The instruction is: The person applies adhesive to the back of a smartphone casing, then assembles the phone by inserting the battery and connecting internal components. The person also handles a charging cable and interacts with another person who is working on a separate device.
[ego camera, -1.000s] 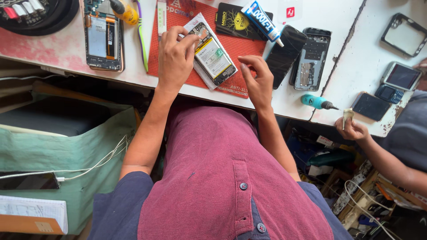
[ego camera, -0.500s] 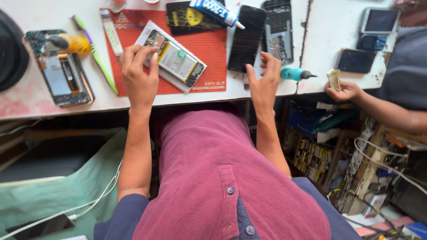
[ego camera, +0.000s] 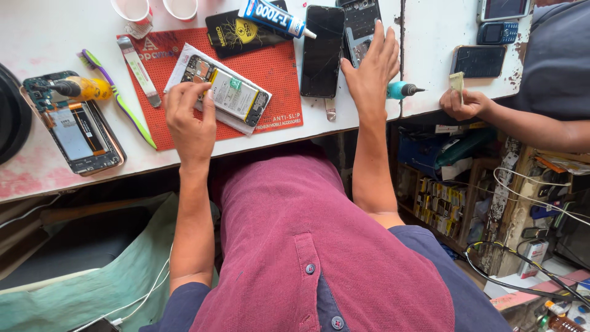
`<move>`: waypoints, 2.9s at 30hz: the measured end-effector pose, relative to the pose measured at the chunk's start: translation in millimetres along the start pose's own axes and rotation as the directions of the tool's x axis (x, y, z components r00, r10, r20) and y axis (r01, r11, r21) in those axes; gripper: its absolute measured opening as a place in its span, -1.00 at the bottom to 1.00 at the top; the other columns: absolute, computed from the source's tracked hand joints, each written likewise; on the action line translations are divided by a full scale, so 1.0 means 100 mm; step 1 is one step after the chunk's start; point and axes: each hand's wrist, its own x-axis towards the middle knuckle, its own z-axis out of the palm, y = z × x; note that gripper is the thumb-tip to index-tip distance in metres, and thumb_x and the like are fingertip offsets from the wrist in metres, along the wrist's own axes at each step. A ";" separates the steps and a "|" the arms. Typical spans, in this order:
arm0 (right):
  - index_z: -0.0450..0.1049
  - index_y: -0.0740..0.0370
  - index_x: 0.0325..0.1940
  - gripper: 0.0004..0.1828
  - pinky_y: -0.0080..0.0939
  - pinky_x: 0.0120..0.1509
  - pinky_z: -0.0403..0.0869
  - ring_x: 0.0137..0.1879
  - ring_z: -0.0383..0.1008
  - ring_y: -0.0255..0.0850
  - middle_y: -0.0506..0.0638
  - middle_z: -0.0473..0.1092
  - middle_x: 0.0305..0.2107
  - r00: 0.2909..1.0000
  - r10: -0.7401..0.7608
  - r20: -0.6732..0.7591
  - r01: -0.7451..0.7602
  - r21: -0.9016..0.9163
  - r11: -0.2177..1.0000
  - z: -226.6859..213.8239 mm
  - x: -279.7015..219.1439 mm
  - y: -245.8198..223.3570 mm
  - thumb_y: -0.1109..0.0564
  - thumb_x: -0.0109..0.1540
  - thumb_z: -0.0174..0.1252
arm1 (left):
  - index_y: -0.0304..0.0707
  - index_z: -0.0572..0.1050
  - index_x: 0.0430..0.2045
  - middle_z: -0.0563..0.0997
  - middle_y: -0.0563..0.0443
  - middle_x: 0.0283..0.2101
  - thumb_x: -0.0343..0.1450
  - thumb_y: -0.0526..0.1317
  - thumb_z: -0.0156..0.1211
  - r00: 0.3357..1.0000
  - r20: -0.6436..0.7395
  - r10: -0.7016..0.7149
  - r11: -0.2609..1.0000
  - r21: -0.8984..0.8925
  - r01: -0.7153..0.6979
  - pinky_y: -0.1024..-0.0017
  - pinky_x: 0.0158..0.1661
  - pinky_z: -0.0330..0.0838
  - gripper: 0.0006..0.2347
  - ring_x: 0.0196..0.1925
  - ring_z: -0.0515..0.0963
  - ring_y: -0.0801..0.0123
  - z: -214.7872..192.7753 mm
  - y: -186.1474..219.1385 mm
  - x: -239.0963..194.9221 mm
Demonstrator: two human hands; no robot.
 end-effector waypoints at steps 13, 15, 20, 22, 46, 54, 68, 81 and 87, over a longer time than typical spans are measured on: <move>0.06 0.09 0.56 0.09 0.43 0.61 -0.21 0.62 -0.29 0.23 0.27 -0.11 0.50 0.994 -0.088 -0.070 0.088 -0.005 0.996 0.26 0.13 0.14 -0.05 0.14 0.60 | -0.29 0.63 -0.13 0.57 -0.06 -0.05 0.53 -0.35 0.28 0.999 0.044 -0.002 0.998 -0.055 0.005 0.22 0.06 0.44 -0.91 0.06 0.52 0.15 0.09 0.13 0.04; 0.03 0.13 0.55 0.11 0.45 0.56 -0.13 0.58 -0.19 0.26 0.29 -0.06 0.46 0.997 -0.038 -0.073 0.039 0.001 0.999 0.19 0.15 0.14 -0.03 0.12 0.60 | -0.29 0.64 -0.13 0.57 -0.07 -0.05 0.53 -0.34 0.29 0.999 0.038 0.003 0.999 -0.050 -0.001 0.21 0.06 0.44 -0.91 0.06 0.52 0.15 0.09 0.13 0.04; -0.01 0.10 0.56 0.12 0.42 0.45 0.20 0.49 0.18 0.13 0.16 0.13 0.34 0.995 0.099 0.028 -0.101 0.105 0.989 0.09 0.17 0.10 -0.03 0.10 0.55 | -0.29 0.64 -0.13 0.58 -0.07 -0.05 0.53 -0.34 0.29 1.000 0.025 -0.001 0.999 -0.039 0.002 0.22 0.05 0.45 -0.91 0.07 0.52 0.13 0.07 0.10 0.02; -0.01 0.13 0.54 0.15 0.40 0.38 0.27 0.43 0.21 0.17 0.17 0.15 0.29 0.998 0.054 -0.012 -0.053 0.090 0.995 0.06 0.17 0.09 -0.02 0.07 0.59 | -0.29 0.64 -0.13 0.59 -0.07 -0.06 0.53 -0.34 0.29 1.000 0.027 -0.003 0.999 -0.036 0.004 0.21 0.05 0.45 -0.91 0.06 0.53 0.13 0.06 0.07 0.00; 0.03 0.24 0.56 0.01 0.05 0.58 0.31 0.49 0.24 0.17 0.27 0.20 0.34 0.865 -0.497 0.061 0.435 0.401 0.806 -0.35 -0.45 -1.22 0.15 0.18 0.50 | -0.23 0.36 0.19 0.65 -0.08 -0.02 0.58 -0.23 -0.02 0.775 0.568 -0.278 0.261 -0.731 0.630 0.44 -0.11 0.68 -0.72 -0.05 0.71 0.45 0.48 0.25 -0.05; 0.21 0.20 0.49 -0.24 0.03 0.55 0.33 0.50 0.26 0.13 0.19 0.19 0.40 0.681 -0.684 0.261 0.437 0.604 0.666 -0.15 -0.68 -1.95 0.16 0.27 0.41 | -0.28 0.37 0.16 0.61 -0.03 -0.01 0.58 -0.24 0.00 0.833 0.338 -0.437 0.155 -0.884 0.440 0.34 -0.27 0.72 -0.74 -0.15 0.70 0.40 0.21 -0.06 -0.17; 0.45 0.21 0.06 -0.45 0.09 0.41 0.29 0.30 0.23 0.10 0.15 0.25 0.08 0.517 -0.807 0.286 0.599 0.553 0.580 0.27 -0.81 -2.22 0.11 0.08 0.54 | -0.30 0.41 -0.07 0.64 -0.04 -0.14 0.58 -0.25 0.03 0.783 0.133 -0.608 0.233 -0.913 0.336 0.36 -0.34 0.73 -0.87 -0.25 0.72 0.40 -0.06 -0.39 -0.50; 0.37 0.24 -0.01 -0.49 -0.12 -0.04 0.44 -0.17 0.47 -0.16 0.00 0.43 -0.33 0.505 -0.696 0.510 0.382 0.590 0.711 0.29 -0.70 -2.40 0.17 0.09 0.49 | -0.31 0.37 0.09 0.63 -0.04 -0.13 0.57 -0.26 -0.06 0.759 0.131 -0.638 0.234 -0.906 0.354 0.36 -0.36 0.74 -0.77 -0.28 0.73 0.38 -0.17 -0.37 -0.54; 0.45 0.22 0.07 -0.56 -0.21 -0.18 0.44 -0.29 0.44 -0.24 0.00 0.44 -0.38 0.452 -0.783 0.428 0.396 0.690 0.606 0.29 -0.78 -2.41 0.22 0.16 0.45 | -0.34 0.43 -0.02 0.64 -0.03 -0.17 0.58 -0.25 -0.02 0.737 0.111 -0.667 0.280 -0.879 0.387 0.40 -0.37 0.72 -0.83 -0.31 0.71 0.44 -0.22 -0.51 -0.67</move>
